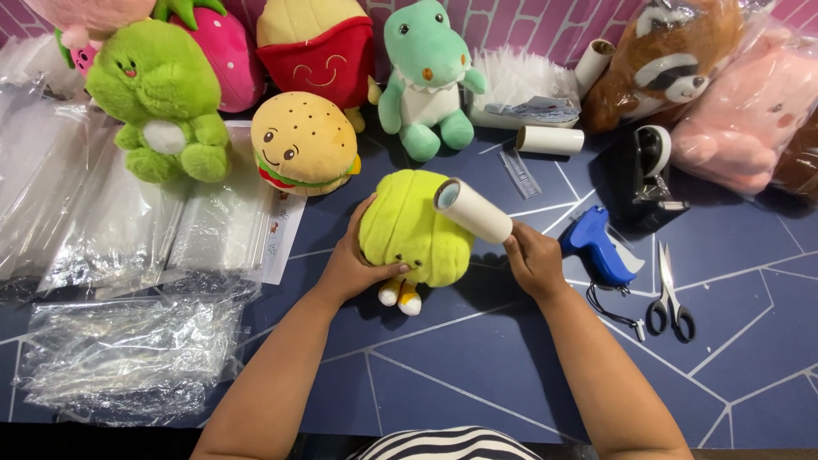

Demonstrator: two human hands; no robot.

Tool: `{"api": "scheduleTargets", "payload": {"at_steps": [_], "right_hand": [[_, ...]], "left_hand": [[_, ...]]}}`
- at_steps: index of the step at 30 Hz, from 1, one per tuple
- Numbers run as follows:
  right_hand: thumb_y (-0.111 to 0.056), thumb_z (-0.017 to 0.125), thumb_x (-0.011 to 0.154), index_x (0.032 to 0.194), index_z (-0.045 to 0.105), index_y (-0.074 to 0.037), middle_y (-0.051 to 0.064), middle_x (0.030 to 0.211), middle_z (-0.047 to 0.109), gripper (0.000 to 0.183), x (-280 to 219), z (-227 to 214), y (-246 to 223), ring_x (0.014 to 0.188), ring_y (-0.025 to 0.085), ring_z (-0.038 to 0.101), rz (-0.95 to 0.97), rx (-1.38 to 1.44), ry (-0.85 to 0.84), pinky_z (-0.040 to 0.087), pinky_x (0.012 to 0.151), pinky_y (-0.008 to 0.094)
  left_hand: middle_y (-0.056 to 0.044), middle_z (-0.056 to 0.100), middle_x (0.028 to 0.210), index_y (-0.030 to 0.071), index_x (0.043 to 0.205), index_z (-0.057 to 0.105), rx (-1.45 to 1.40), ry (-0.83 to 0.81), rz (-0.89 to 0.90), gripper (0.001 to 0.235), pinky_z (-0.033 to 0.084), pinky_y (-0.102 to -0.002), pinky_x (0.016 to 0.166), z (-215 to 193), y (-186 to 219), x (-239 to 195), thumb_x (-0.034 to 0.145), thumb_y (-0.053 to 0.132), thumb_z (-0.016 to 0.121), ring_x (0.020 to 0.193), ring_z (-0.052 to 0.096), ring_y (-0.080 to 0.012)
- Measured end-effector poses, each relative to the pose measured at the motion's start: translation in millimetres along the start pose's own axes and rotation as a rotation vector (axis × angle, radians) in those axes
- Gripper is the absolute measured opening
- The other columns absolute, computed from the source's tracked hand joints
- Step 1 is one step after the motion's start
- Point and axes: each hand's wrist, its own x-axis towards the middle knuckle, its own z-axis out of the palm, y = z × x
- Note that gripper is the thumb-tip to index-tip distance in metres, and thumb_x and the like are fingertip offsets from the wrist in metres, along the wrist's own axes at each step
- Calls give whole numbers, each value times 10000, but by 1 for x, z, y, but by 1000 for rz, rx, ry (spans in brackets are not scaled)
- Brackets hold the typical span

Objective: Using a lint roller to remove debris and lint from a small yellow plush toy on a workshop table.

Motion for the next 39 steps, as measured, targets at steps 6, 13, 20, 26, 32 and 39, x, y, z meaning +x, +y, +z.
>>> {"api": "scheduleTargets", "payload": {"at_steps": [6, 13, 20, 26, 32, 39], "right_hand": [[-374, 540, 1007, 1055, 739, -119, -4, 632, 625, 326, 3, -8, -12, 479, 218, 571, -407, -19, 85, 507, 487, 323], [-307, 489, 1118, 944, 695, -106, 13, 524, 583, 336, 1, 3, -1, 472, 224, 564, 57, 109, 205, 466, 511, 320], [-324, 561, 1106, 1113, 768, -55, 99, 611, 678, 339, 9, -3, -14, 553, 283, 666, 83, -1, 47, 526, 547, 372], [-293, 648, 1031, 1022, 787, -98, 81, 637, 679, 240, 4, -12, -3, 507, 283, 642, -176, -15, 90, 512, 492, 342], [-283, 570, 1035, 1091, 775, -55, 3, 589, 616, 312, 0, -3, 1, 401, 168, 502, -330, 31, 204, 447, 422, 282], [-287, 549, 1112, 1162, 722, -11, 65, 692, 713, 329, 3, 3, -11, 537, 257, 642, -73, -6, 199, 494, 521, 336]], "left_hand": [[-290, 468, 1493, 200, 1602, 239, -28, 7, -8, 1259, 353, -627, 1139, 0, 0, 1, 591, 297, 982, 1405, 400, -498], [-271, 490, 1488, 207, 1605, 249, -5, 19, 13, 1269, 372, -605, 1132, 1, -7, 1, 579, 282, 993, 1400, 425, -470], [-273, 469, 1503, 176, 1608, 221, -11, 0, 41, 1253, 352, -595, 1152, 1, -10, 0, 617, 276, 981, 1411, 409, -464], [-252, 477, 1505, 181, 1609, 212, 2, 8, 56, 1255, 354, -593, 1157, 1, -11, 1, 623, 279, 984, 1415, 417, -442], [-269, 478, 1500, 202, 1605, 226, 7, 12, 53, 1249, 361, -603, 1157, 0, -5, 0, 616, 293, 983, 1403, 422, -475], [-251, 495, 1498, 216, 1606, 248, -13, 29, 87, 1246, 375, -594, 1143, 1, -8, 0, 610, 309, 991, 1398, 437, -462]]}}
